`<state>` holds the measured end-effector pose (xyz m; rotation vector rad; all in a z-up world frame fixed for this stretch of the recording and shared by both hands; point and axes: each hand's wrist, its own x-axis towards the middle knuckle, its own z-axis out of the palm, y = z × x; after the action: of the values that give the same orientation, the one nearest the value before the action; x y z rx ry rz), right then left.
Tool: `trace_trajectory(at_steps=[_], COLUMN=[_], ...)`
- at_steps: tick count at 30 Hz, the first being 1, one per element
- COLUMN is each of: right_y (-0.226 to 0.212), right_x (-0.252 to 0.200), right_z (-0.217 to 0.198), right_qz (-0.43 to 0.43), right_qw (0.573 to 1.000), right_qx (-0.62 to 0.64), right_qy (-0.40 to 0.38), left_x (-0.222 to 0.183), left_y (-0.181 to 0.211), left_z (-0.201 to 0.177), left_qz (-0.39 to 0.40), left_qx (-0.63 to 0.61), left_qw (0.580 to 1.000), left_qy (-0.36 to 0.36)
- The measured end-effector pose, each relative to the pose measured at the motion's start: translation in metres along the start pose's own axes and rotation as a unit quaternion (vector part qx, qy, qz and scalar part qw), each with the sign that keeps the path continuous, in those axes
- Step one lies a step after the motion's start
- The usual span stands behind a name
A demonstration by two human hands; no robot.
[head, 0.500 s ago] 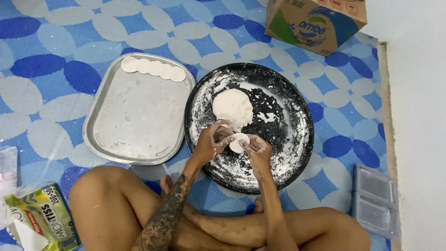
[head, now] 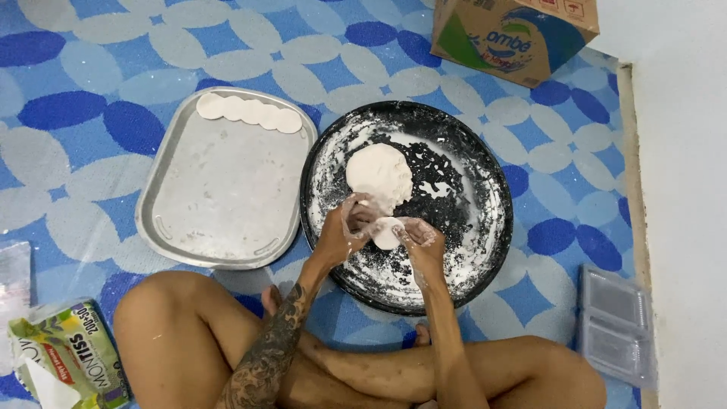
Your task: A person sits on the floor shaping small pieces of white dough into discs and arranging them on a metal tray.
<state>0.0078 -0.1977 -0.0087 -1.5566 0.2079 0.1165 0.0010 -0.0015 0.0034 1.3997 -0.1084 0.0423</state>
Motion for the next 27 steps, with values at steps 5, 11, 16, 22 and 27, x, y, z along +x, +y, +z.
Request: trace_trajectory(at_steps=[5, 11, 16, 22, 27], right_y=[-0.019, -0.021, -0.007, -0.006, -0.011], right_x=[-0.009, -0.006, -0.004, -0.003, -0.004], right_z=[0.005, 0.003, 0.001, -0.001, -0.003], right_qz=[0.0, 0.01, 0.004, 0.019, 0.033], right_qw=[1.0, 1.0, 0.998, 0.999, 0.999], right_qx=[0.023, -0.008, -0.045, -0.024, 0.001], right_qy=[0.004, -0.015, -0.032, -0.023, -0.017], left_x=[-0.001, 0.002, 0.001, -0.001, -0.003], left_y=[-0.035, -0.018, -0.019, -0.039, -0.019], left_z=[-0.007, -0.008, -0.007, -0.011, -0.011], left_qz=[-0.024, -0.003, 0.011, -0.034, -0.034], left_qx=[-0.025, 0.001, 0.009, -0.023, 0.034], left_qw=[0.999, 1.0, 1.0, 0.999, 0.999], left_qy=[0.0, -0.002, 0.011, -0.034, -0.003])
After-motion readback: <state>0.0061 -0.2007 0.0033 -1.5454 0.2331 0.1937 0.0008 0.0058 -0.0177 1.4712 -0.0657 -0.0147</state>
